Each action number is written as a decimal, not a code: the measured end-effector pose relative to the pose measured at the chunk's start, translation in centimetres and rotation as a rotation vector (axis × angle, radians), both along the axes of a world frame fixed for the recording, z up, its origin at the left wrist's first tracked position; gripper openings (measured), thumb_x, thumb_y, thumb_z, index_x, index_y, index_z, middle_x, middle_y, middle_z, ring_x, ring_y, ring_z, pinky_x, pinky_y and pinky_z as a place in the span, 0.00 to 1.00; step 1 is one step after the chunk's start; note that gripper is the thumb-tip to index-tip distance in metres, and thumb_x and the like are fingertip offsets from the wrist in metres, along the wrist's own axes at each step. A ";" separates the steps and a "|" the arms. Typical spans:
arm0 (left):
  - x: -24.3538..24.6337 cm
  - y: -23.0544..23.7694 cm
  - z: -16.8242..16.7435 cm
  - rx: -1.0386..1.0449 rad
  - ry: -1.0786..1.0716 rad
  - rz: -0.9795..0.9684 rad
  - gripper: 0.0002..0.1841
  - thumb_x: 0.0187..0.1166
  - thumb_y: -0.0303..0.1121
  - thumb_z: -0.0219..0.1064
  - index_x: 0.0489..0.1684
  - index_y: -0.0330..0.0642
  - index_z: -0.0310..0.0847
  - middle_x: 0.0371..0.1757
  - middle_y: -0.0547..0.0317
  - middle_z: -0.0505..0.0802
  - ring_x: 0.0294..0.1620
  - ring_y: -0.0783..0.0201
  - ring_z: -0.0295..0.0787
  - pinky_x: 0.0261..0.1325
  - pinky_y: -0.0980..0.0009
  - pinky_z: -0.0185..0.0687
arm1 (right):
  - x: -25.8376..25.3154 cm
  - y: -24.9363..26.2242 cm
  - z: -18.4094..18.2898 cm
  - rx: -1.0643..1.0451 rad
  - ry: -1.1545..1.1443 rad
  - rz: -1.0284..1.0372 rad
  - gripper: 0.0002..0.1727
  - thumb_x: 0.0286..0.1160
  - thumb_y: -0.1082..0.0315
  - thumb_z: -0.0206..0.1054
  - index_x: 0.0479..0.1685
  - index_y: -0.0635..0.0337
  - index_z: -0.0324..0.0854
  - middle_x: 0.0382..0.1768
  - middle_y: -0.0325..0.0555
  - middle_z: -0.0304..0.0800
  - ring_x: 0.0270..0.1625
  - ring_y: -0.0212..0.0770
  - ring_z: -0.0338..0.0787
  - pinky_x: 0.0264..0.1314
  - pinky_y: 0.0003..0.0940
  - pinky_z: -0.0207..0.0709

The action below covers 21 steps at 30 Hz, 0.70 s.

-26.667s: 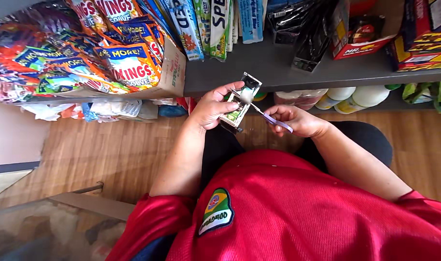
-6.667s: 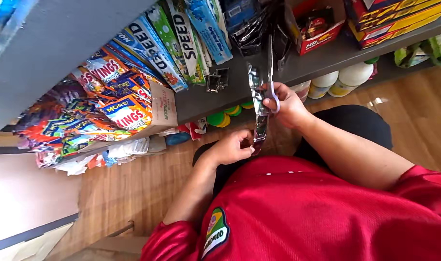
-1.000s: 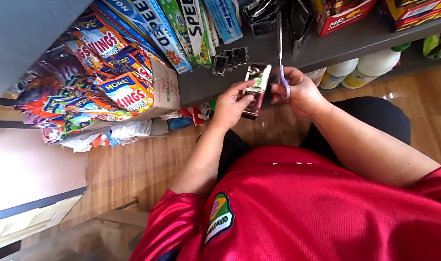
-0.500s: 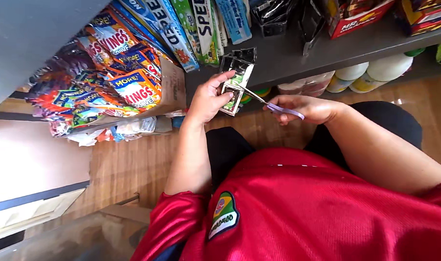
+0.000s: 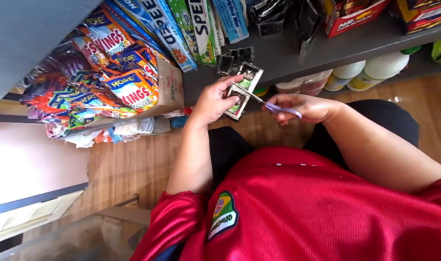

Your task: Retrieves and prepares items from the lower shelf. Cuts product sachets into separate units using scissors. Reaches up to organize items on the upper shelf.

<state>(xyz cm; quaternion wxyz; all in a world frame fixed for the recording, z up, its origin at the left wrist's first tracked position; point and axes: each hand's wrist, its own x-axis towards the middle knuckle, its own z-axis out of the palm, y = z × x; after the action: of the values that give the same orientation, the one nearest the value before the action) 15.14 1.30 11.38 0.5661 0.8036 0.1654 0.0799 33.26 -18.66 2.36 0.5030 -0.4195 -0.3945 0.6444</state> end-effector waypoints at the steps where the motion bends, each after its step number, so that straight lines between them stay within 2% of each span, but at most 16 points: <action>1: 0.0 0.0 0.0 0.000 0.002 -0.001 0.28 0.67 0.12 0.66 0.72 0.30 0.78 0.73 0.49 0.83 0.59 0.68 0.89 0.61 0.72 0.88 | 0.0 0.0 0.0 -0.001 0.001 0.002 0.24 0.66 0.62 0.69 0.63 0.57 0.76 0.36 0.32 0.85 0.34 0.24 0.84 0.38 0.20 0.80; 6: -0.1 0.1 0.1 0.003 -0.001 -0.009 0.28 0.67 0.12 0.66 0.73 0.29 0.77 0.73 0.50 0.83 0.60 0.69 0.89 0.61 0.72 0.88 | -0.1 0.0 0.1 0.006 0.014 -0.009 0.23 0.64 0.67 0.70 0.62 0.58 0.77 0.36 0.32 0.87 0.33 0.24 0.85 0.36 0.19 0.80; 16: -0.5 0.2 0.3 -0.143 -0.016 0.001 0.30 0.66 0.11 0.64 0.73 0.30 0.76 0.72 0.54 0.83 0.57 0.69 0.90 0.59 0.71 0.89 | -0.4 0.0 0.3 0.027 -0.015 -0.019 0.23 0.64 0.74 0.69 0.63 0.60 0.78 0.32 0.33 0.88 0.29 0.23 0.84 0.32 0.17 0.79; 21: -0.6 0.0 0.2 -0.257 -0.025 0.005 0.32 0.65 0.12 0.64 0.76 0.32 0.72 0.65 0.57 0.90 0.55 0.68 0.92 0.59 0.68 0.90 | -0.4 0.0 -0.2 0.055 0.035 0.000 0.22 0.65 0.70 0.70 0.62 0.57 0.78 0.33 0.32 0.88 0.30 0.23 0.85 0.34 0.17 0.80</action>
<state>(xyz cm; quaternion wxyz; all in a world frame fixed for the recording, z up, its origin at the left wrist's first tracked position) 14.58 1.33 11.59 0.6663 0.7229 0.1693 0.0692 32.87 -18.66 2.11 0.5213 -0.3942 -0.4031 0.6406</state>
